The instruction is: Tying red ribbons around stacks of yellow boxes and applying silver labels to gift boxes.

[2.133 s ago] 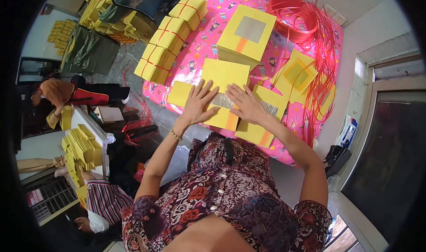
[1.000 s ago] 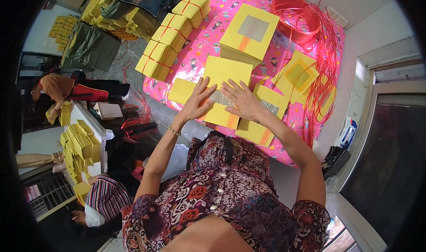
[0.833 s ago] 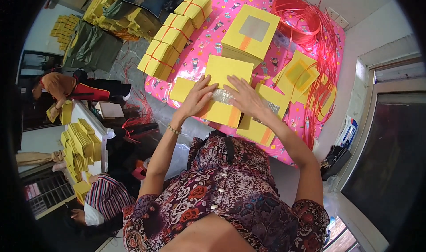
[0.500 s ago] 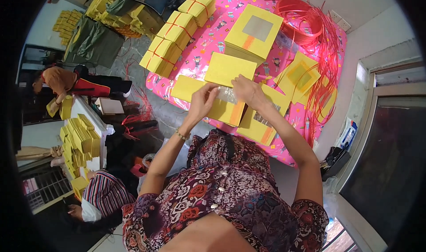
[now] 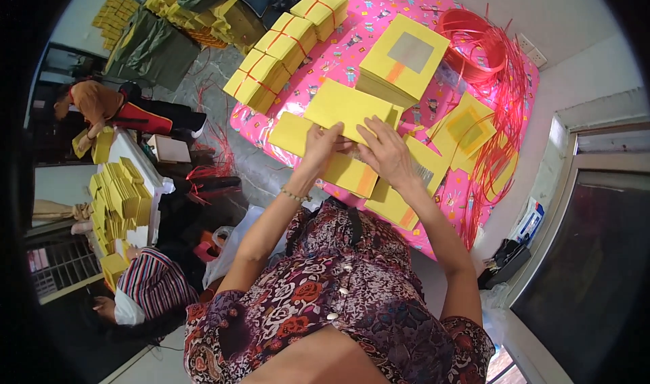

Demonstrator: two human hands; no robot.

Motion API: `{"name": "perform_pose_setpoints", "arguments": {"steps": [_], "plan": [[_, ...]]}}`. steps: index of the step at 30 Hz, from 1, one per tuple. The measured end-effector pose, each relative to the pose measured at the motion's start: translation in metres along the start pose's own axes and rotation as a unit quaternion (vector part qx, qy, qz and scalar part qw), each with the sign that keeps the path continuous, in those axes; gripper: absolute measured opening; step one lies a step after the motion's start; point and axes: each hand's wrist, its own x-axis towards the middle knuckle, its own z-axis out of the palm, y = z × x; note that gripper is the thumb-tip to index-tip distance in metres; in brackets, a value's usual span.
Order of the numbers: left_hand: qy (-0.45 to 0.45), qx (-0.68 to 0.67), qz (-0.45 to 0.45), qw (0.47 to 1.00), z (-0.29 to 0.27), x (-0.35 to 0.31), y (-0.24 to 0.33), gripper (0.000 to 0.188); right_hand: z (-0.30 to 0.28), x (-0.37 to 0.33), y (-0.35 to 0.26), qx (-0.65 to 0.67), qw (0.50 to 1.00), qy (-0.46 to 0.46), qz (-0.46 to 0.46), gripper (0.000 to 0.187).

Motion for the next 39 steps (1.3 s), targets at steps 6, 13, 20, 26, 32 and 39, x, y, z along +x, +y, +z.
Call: {"name": "perform_pose_setpoints", "arguments": {"steps": [6, 13, 20, 26, 32, 39], "plan": [[0.039, -0.006, 0.064, 0.997, -0.086, 0.005, 0.032, 0.035, 0.003, -0.029, -0.009, 0.048, 0.996, 0.0, 0.079, 0.035], [0.087, -0.008, 0.041, 0.995, -0.172, 0.021, -0.008, 0.026, 0.009, -0.055, -0.005, 0.069, 0.991, -0.059, 0.098, 0.034], [0.08, 0.016, -0.067, 0.994, -0.186, 0.026, -0.059, 0.024, 0.01, -0.057, -0.006, 0.054, 0.992, -0.066, 0.093, 0.034], [0.093, 0.042, -0.096, 0.99, -0.185, 0.035, -0.074, 0.024, 0.01, -0.057, -0.006, 0.057, 0.99, -0.068, 0.111, 0.032], [0.133, 0.068, -0.109, 0.983, -0.188, 0.041, -0.087, 0.022, 0.009, -0.056, -0.007, 0.063, 0.99, -0.061, 0.107, 0.031], [0.227, 0.159, -0.057, 0.959, -0.174, 0.051, -0.094, 0.027, 0.009, -0.059, -0.004, 0.056, 0.99, -0.064, 0.112, 0.031]]}}
